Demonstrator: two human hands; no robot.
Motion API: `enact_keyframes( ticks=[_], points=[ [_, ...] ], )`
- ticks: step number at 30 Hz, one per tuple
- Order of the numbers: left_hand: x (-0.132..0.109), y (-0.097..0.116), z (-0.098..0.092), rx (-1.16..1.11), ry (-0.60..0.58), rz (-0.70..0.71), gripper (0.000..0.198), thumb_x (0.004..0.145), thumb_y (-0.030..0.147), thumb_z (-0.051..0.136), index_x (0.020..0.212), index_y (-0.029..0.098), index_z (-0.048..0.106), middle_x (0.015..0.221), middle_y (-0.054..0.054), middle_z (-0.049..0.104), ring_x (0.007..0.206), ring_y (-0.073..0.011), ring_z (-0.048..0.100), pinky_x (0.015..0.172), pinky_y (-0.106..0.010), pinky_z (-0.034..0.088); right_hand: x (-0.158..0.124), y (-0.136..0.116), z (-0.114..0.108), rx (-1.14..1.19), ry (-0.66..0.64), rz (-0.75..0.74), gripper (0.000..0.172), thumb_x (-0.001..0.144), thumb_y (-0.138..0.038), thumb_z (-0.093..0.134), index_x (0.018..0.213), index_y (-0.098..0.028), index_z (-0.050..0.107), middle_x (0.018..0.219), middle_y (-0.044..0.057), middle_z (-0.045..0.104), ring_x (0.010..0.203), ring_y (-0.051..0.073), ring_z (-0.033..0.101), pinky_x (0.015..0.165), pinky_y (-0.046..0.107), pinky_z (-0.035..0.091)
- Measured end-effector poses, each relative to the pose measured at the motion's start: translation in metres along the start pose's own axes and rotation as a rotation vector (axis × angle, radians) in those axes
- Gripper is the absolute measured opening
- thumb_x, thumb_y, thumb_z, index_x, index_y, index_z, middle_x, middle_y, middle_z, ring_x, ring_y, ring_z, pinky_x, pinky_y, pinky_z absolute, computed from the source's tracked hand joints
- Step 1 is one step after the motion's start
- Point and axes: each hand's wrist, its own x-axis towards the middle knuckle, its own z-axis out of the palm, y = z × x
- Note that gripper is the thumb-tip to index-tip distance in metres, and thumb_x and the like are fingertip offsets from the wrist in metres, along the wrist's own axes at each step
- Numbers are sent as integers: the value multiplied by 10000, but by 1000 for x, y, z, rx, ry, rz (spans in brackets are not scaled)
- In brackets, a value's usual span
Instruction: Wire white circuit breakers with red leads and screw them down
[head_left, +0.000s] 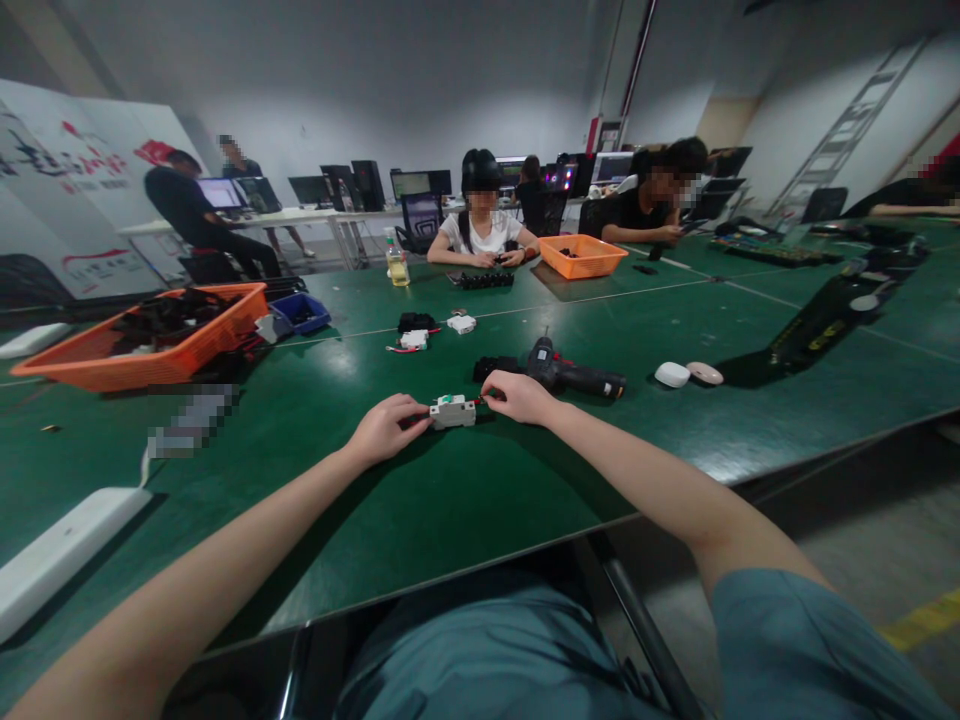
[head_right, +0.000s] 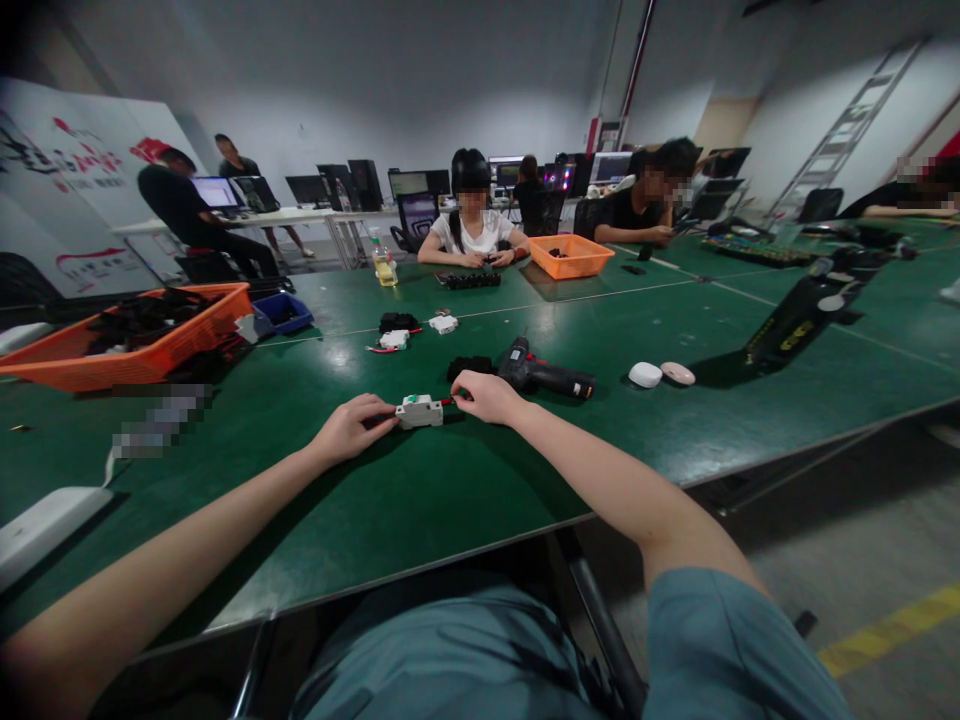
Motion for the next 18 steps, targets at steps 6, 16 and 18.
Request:
enact_keyframes(
  ticks=[6, 16, 18],
  points=[
    [-1, -5, 3, -16, 8, 12, 298, 937, 436, 554, 1045, 212, 720, 919, -59, 681, 860, -181, 614, 775, -317, 505, 0, 3, 4, -8, 27, -19, 44, 891, -201, 601, 891, -182, 641, 988, 59, 680, 864, 173, 628, 748, 271, 455],
    [0, -3, 2, -17, -9, -9, 300, 933, 428, 562, 1057, 206, 722, 943, -65, 688, 871, -186, 619, 783, -319, 509, 0, 3, 3, 0, 21, -42, 81, 896, -145, 560, 922, -188, 624, 981, 55, 678, 844, 170, 624, 749, 271, 452],
    [-1, -4, 2, -14, -9, -5, 305, 935, 431, 560, 1058, 204, 722, 946, -67, 689, 874, -185, 620, 790, -321, 509, 0, 3, 3, 1, 26, -43, 86, 901, -145, 556, 926, -184, 629, 974, 59, 676, 840, 170, 620, 743, 270, 448]
  ],
)
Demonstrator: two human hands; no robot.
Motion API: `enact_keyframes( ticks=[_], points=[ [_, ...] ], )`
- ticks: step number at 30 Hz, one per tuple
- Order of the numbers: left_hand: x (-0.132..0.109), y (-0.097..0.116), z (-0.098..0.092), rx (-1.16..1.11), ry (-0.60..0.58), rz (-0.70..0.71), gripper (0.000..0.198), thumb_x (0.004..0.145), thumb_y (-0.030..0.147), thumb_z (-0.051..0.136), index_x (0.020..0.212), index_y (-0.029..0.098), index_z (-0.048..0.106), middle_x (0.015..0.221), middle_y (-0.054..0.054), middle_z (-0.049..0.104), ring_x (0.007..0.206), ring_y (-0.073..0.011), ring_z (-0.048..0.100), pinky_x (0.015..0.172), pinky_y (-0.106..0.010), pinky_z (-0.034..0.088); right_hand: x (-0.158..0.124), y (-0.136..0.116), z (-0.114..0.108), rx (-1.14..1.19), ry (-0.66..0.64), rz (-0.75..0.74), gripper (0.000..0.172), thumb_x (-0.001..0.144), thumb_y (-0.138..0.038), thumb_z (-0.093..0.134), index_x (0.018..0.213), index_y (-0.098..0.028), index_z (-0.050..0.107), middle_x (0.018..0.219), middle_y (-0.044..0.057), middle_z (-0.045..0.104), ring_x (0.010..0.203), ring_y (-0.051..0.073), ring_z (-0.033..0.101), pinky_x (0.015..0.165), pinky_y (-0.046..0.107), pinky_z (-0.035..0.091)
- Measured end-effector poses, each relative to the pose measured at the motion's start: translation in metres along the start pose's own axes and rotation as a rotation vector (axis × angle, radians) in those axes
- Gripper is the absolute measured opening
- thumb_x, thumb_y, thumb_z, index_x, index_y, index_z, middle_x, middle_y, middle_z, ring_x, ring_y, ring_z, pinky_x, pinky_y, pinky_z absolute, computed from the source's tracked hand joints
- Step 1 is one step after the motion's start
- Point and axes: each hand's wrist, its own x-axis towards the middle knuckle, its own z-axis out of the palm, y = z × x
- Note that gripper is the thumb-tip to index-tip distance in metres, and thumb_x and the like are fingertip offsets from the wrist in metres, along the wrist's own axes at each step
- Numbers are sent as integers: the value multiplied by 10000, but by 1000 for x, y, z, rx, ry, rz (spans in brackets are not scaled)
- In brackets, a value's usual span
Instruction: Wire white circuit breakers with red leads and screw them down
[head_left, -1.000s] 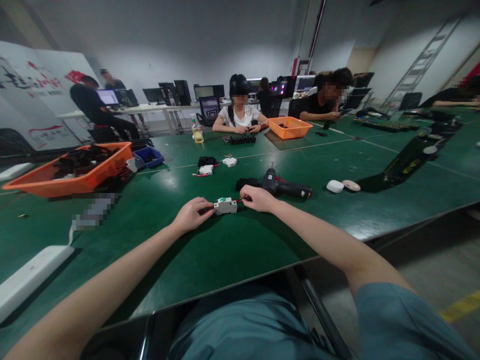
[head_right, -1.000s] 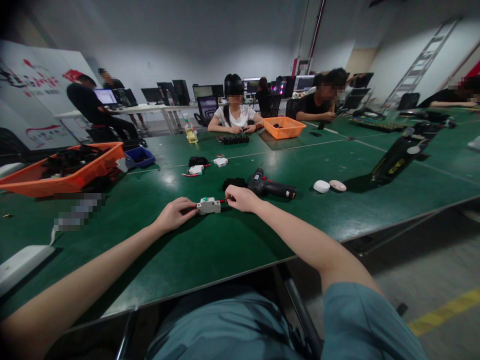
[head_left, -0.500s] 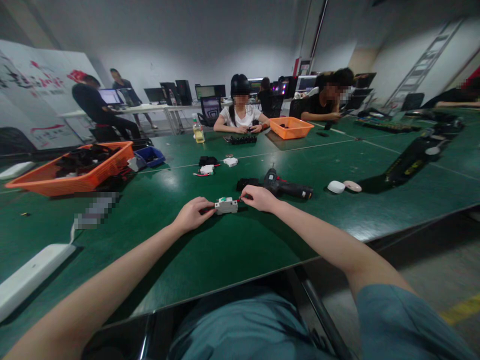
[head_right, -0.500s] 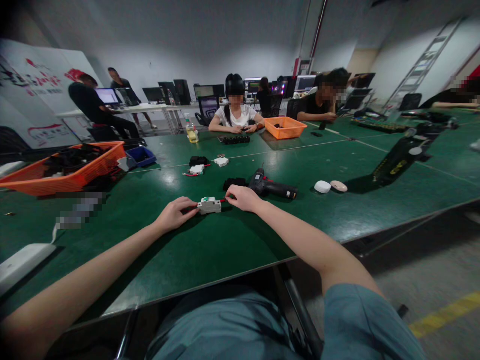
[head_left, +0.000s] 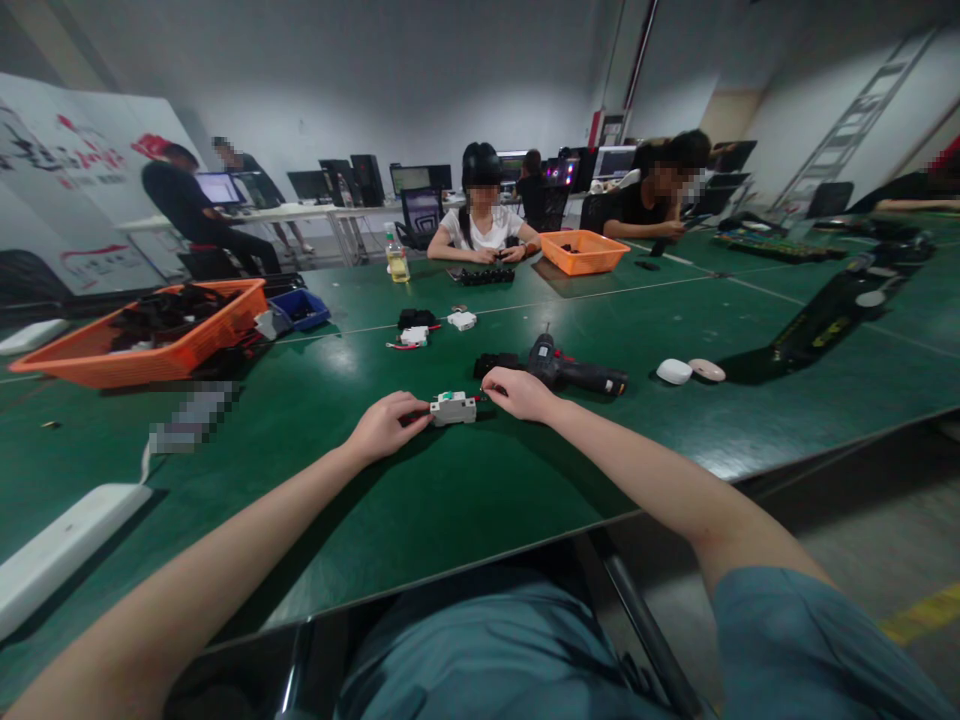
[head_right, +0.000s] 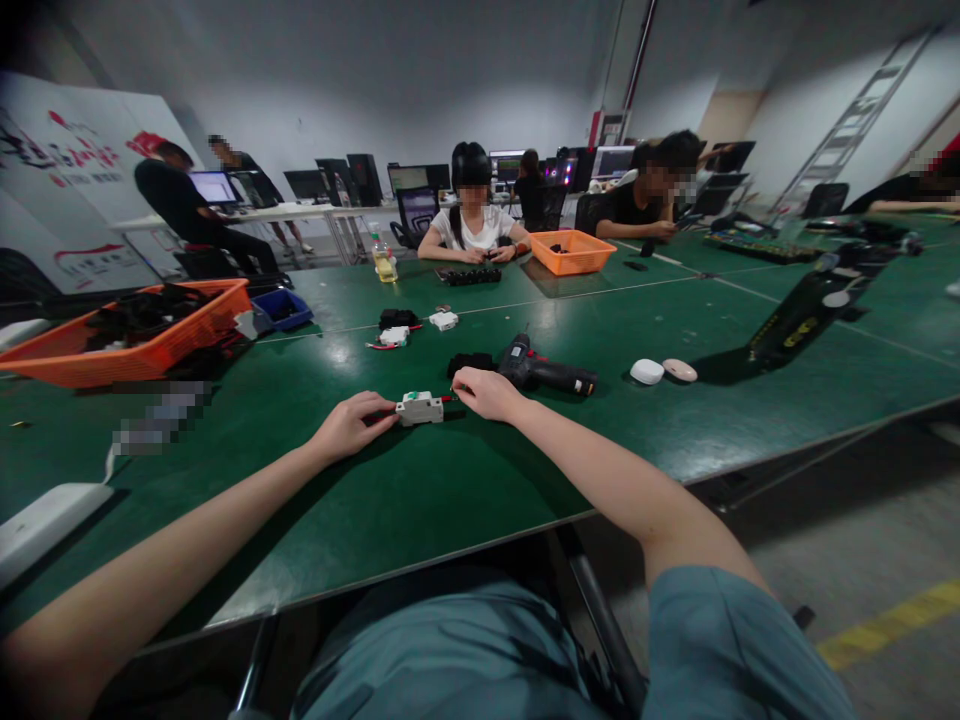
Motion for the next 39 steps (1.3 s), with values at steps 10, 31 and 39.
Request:
enact_keyframes(
  ticks=[10, 31, 39],
  points=[
    [-1, 0, 0, -1, -3, -14, 314, 935, 439, 561, 1065, 202, 720, 964, -63, 697, 887, -185, 626, 805, -325, 511, -1, -3, -2, -4, 47, 16, 65, 910, -170, 520, 932, -189, 578, 1016, 70, 657, 800, 168, 594, 687, 267, 416],
    [0, 0, 0, 5, -16, -18, 321, 936, 450, 546, 1073, 216, 717, 939, -61, 702, 848, -180, 626, 774, -314, 507, -1, -8, -6, -4, 98, -2, 56, 870, -144, 517, 881, -199, 521, 1021, 61, 624, 789, 154, 579, 679, 259, 411],
    [0, 2, -2, -6, -15, -16, 317, 935, 449, 547, 1071, 218, 718, 946, -64, 704, 850, -183, 626, 761, -315, 506, -1, -8, -6, -32, 69, 70, 72, 899, -183, 515, 944, -191, 571, 838, 30, 641, 698, 154, 563, 644, 259, 379]
  ],
)
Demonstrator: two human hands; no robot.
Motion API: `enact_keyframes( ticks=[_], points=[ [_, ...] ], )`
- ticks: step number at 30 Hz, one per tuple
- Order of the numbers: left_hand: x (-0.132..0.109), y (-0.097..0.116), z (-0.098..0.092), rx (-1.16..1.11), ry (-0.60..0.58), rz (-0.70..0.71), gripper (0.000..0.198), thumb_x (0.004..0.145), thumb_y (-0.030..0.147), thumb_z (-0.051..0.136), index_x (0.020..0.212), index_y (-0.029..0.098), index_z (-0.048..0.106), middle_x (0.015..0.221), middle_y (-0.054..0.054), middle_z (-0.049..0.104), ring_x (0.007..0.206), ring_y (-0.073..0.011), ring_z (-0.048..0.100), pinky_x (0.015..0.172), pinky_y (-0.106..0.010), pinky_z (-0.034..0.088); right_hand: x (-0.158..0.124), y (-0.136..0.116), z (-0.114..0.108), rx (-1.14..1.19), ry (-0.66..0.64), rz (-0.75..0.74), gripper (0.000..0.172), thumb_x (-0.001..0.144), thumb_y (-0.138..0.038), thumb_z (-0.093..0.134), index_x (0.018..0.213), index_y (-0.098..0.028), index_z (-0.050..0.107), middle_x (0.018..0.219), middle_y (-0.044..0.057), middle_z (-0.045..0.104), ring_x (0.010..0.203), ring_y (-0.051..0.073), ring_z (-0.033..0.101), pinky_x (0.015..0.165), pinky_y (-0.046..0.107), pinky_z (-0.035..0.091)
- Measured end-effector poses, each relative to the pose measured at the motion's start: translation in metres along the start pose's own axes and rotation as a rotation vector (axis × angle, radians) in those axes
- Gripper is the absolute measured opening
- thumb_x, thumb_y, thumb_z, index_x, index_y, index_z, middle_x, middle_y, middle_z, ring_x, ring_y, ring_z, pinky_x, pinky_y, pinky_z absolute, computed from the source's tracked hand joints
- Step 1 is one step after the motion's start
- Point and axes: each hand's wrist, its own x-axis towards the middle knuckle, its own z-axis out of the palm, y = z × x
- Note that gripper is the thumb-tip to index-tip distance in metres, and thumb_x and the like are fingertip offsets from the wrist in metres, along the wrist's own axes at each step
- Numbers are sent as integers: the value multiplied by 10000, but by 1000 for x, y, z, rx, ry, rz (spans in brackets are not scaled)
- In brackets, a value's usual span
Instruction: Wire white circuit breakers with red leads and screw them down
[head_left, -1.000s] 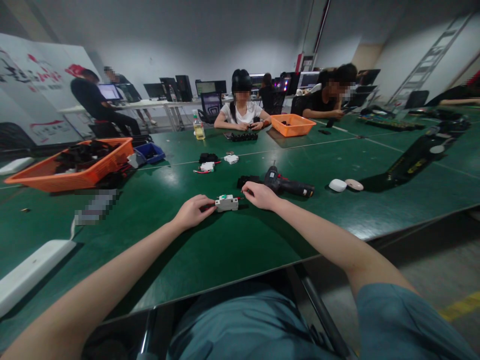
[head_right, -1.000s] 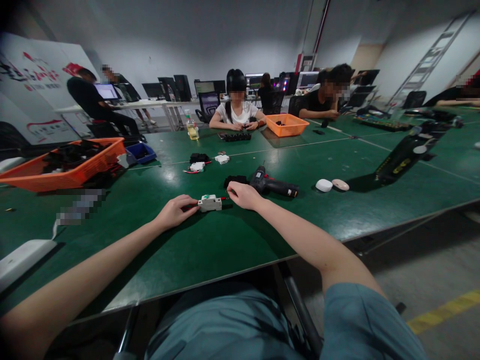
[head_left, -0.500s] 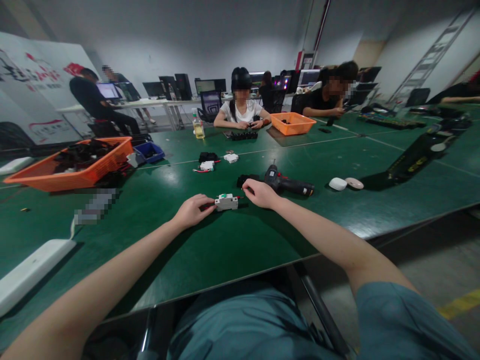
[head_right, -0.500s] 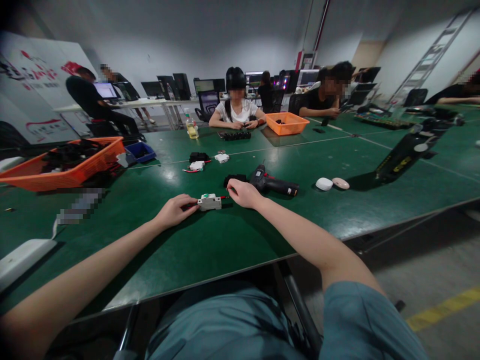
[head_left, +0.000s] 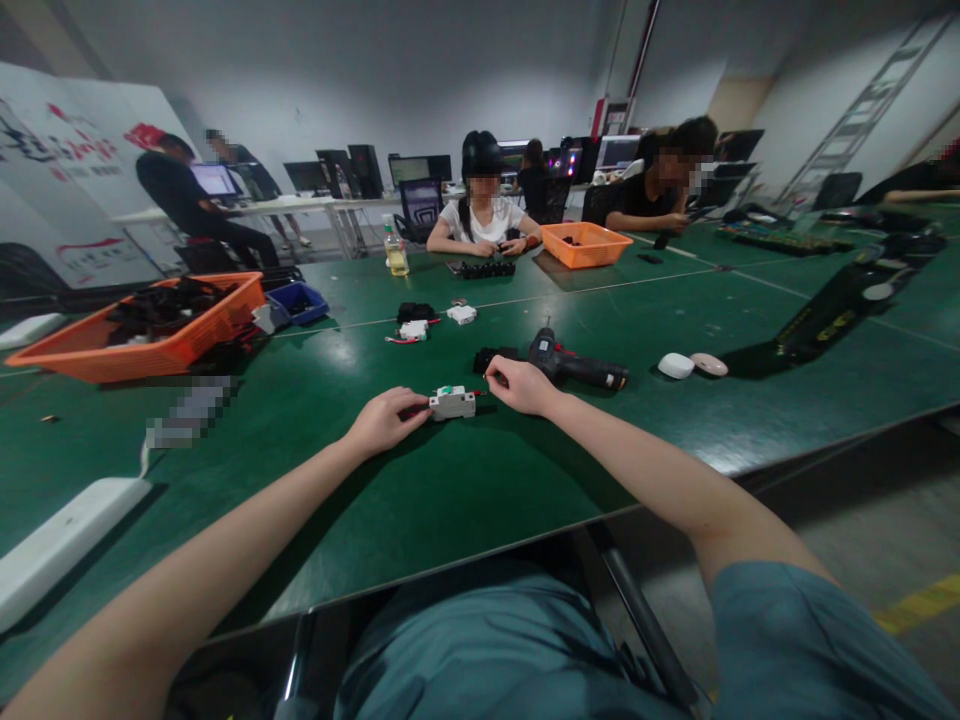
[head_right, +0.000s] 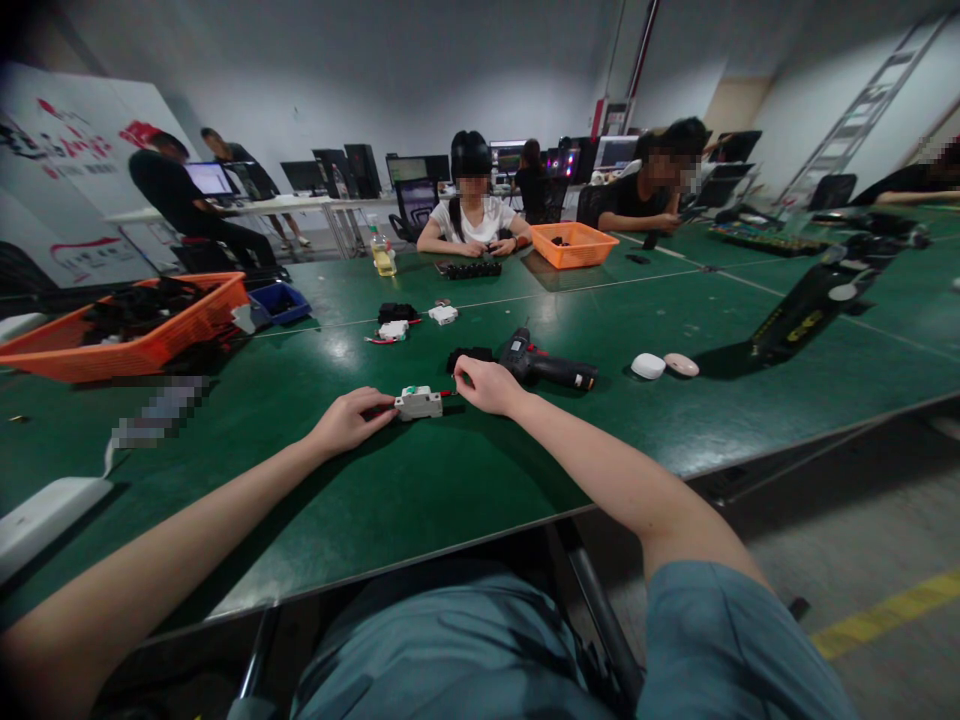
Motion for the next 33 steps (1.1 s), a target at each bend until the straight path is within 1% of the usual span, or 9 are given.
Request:
enact_keyframes(
  ticks=[2, 6, 9, 13, 17, 21, 29, 31, 33],
  points=[
    [0, 1, 0, -4, 1, 5, 318, 936, 446, 544, 1072, 217, 718, 939, -64, 704, 846, -183, 626, 749, -308, 503, 0, 1, 1, -1, -6, 4, 68, 887, -181, 527, 938, -192, 571, 835, 27, 641, 693, 152, 562, 638, 256, 374],
    [0, 0, 1, -6, 1, -1, 316, 934, 446, 543, 1072, 223, 720, 927, -59, 702, 832, -179, 624, 737, -302, 500, 0, 4, 2, 1, -20, -31, 70, 837, -158, 557, 898, -195, 561, 939, 40, 646, 754, 156, 573, 654, 253, 381],
    [0, 0, 1, -6, 3, -1, 317, 933, 448, 546, 1071, 222, 720, 925, -60, 700, 834, -180, 622, 749, -306, 502, 0, 4, 3, 1, -24, -38, 84, 830, -154, 558, 903, -195, 555, 957, 37, 639, 755, 151, 568, 659, 251, 383],
    [0, 0, 1, 3, -10, -11, 328, 938, 450, 541, 1079, 211, 717, 919, -64, 695, 830, -179, 617, 737, -304, 500, 1, 4, 2, 0, -21, -33, 72, 850, -158, 549, 912, -193, 557, 930, 38, 644, 750, 152, 571, 658, 250, 376],
    [0, 0, 1, 4, -10, -10, 323, 938, 448, 544, 1083, 216, 716, 931, -61, 697, 835, -178, 620, 742, -306, 500, 1, 3, 1, -4, -36, 15, 50, 887, -190, 548, 935, -195, 557, 826, 20, 654, 664, 146, 565, 620, 250, 350],
    [0, -1, 1, 2, 1, -4, 319, 936, 447, 543, 1079, 222, 718, 936, -62, 703, 839, -180, 631, 747, -309, 508, 0, 2, 1, -15, -47, 33, 55, 901, -200, 545, 954, -193, 556, 810, 23, 667, 624, 144, 560, 597, 253, 338],
    [0, 0, 1, 15, 11, 0, 317, 935, 452, 541, 1057, 220, 717, 935, -61, 703, 830, -179, 638, 737, -312, 515, 1, 1, 0, -12, -14, -46, 72, 869, -167, 536, 932, -199, 553, 1026, 57, 662, 749, 155, 601, 636, 254, 389],
    [0, 0, 1, 23, 9, -4, 306, 934, 442, 544, 1055, 220, 717, 923, -57, 699, 819, -175, 631, 721, -307, 507, 1, 2, 1, -26, -29, -29, 55, 884, -183, 533, 932, -200, 553, 969, 50, 670, 717, 156, 596, 625, 256, 384],
    [0, 0, 1, 28, 10, -8, 291, 930, 428, 553, 1049, 219, 717, 904, -54, 694, 806, -172, 623, 709, -304, 498, 1, 3, 2, -38, -54, 3, 49, 910, -211, 527, 950, -200, 554, 855, 33, 670, 662, 158, 588, 606, 258, 372]
  ],
)
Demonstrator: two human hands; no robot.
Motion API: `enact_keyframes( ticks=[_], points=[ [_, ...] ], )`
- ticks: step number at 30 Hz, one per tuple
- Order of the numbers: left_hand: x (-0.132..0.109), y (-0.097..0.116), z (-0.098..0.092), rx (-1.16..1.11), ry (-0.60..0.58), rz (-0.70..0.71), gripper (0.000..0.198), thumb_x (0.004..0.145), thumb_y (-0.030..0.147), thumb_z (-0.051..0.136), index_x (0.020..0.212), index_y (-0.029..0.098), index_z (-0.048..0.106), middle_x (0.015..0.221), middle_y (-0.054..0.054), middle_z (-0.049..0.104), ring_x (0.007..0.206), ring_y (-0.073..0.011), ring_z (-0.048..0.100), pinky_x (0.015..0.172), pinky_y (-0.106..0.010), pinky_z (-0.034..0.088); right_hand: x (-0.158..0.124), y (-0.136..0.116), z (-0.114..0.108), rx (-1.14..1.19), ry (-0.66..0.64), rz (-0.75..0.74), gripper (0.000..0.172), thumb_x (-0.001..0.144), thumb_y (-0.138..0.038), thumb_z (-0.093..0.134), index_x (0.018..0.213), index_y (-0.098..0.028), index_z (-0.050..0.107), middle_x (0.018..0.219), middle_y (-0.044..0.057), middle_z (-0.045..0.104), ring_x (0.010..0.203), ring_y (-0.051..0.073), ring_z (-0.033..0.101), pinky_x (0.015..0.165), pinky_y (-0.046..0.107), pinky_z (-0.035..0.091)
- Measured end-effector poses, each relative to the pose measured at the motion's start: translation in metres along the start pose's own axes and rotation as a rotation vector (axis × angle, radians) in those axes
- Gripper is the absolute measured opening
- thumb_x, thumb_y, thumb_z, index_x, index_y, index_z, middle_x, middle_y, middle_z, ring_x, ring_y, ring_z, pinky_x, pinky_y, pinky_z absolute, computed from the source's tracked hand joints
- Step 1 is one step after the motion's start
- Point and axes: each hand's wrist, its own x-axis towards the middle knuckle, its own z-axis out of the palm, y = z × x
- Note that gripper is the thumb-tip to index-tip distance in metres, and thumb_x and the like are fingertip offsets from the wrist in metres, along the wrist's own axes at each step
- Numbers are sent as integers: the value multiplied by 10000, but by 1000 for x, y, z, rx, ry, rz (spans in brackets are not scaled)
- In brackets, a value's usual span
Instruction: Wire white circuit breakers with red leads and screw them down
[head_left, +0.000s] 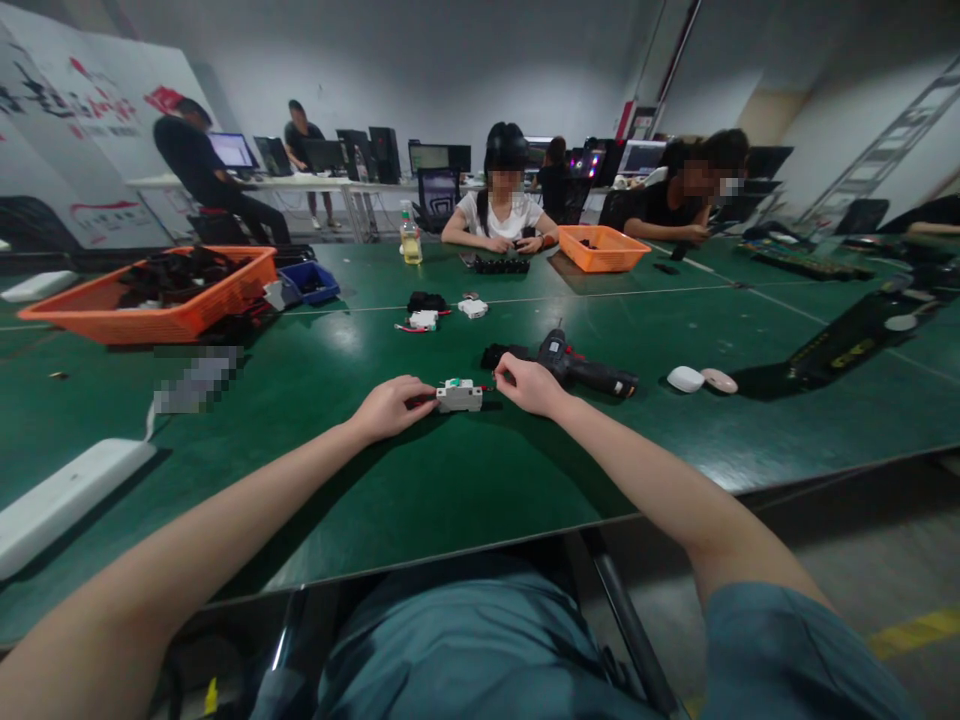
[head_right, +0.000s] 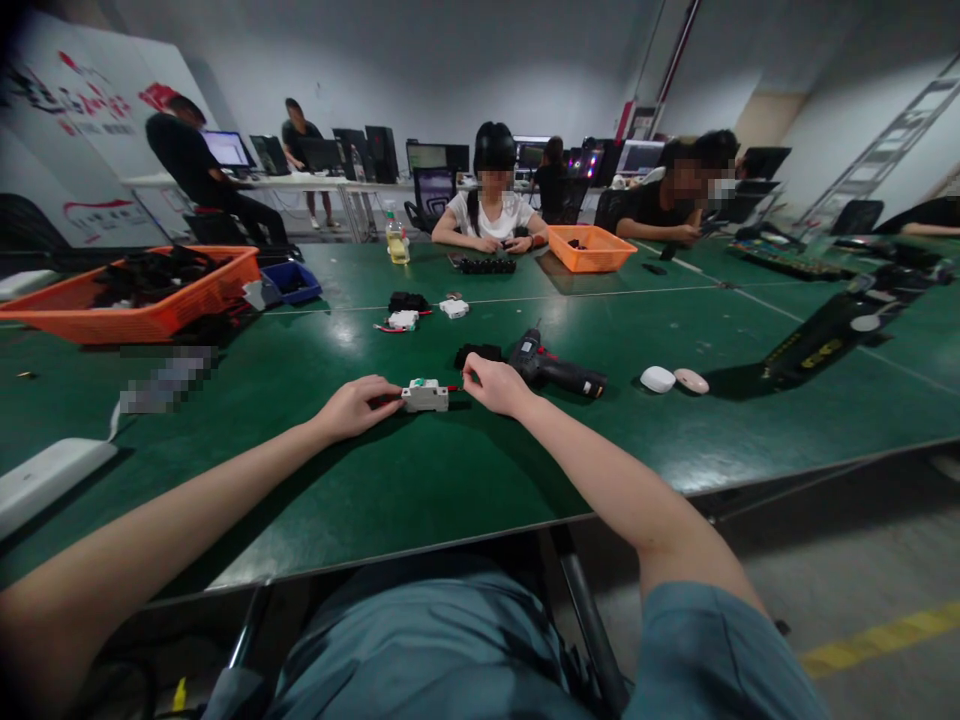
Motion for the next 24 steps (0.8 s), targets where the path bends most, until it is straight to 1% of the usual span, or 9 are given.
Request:
enact_keyframes(
  ticks=[2, 3, 5, 9, 13, 17, 20, 22, 24],
  points=[
    [0, 0, 0, -2, 5, 3, 281, 927, 414, 559, 1047, 217, 719, 890, -54, 689, 803, -172, 618, 705, -305, 493, 0, 0, 1, -7, -22, 29, 73, 936, -238, 513, 979, -198, 556, 774, 22, 659, 618, 160, 580, 590, 261, 362],
    [0, 0, 0, -5, 8, 7, 279, 926, 409, 560, 1049, 216, 720, 890, -55, 688, 807, -173, 618, 706, -306, 492, 1, 0, 1, -8, -28, 36, 86, 945, -246, 505, 993, -197, 558, 766, 23, 660, 614, 162, 581, 589, 263, 364],
    [0, 0, 0, -10, 16, 13, 283, 927, 404, 558, 1058, 215, 721, 898, -60, 688, 823, -177, 622, 713, -307, 493, 1, -1, 1, -1, -23, 29, 100, 948, -244, 497, 1004, -198, 566, 818, 38, 674, 647, 169, 596, 607, 267, 385],
    [0, -1, 0, -15, 17, 9, 299, 928, 422, 555, 1067, 218, 723, 910, -61, 688, 839, -183, 626, 721, -309, 492, 2, -2, 2, 26, 11, -17, 102, 928, -216, 500, 987, -200, 581, 1012, 73, 670, 768, 179, 617, 683, 281, 446],
    [-1, -1, -1, -34, 13, 35, 305, 932, 425, 549, 1062, 211, 723, 964, -62, 682, 869, -182, 628, 722, -295, 485, 3, 0, 1, -27, -26, -22, 122, 935, -222, 509, 1015, -195, 596, 1033, 76, 655, 789, 181, 619, 720, 293, 479],
    [-1, 1, -3, -11, 9, 32, 295, 928, 413, 545, 1028, 205, 729, 933, -59, 674, 863, -185, 628, 703, -285, 469, 4, -2, 3, -157, -78, -40, 142, 955, -227, 508, 999, -188, 637, 1092, 95, 663, 931, 217, 641, 777, 304, 507],
    [-2, 1, -4, -21, 25, 21, 298, 920, 419, 541, 1015, 214, 735, 932, -57, 680, 870, -188, 630, 702, -285, 463, 5, -8, 4, -239, -93, -48, 188, 971, -222, 481, 1028, -173, 653, 1117, 112, 666, 951, 224, 645, 789, 314, 526],
    [-3, 0, -3, -47, 35, 16, 295, 912, 419, 544, 1008, 220, 739, 933, -55, 685, 879, -191, 633, 699, -284, 459, 7, -13, 0, -279, -102, -65, 220, 975, -222, 461, 1078, -168, 648, 1151, 122, 655, 967, 231, 644, 807, 328, 535],
    [-4, -1, -2, -76, 42, 9, 271, 897, 407, 564, 999, 230, 742, 930, -47, 690, 884, -194, 635, 689, -282, 450, 10, -15, -13, -314, -96, -81, 254, 969, -219, 444, 1125, -165, 637, 1169, 138, 638, 1017, 252, 631, 875, 363, 531]
  ],
)
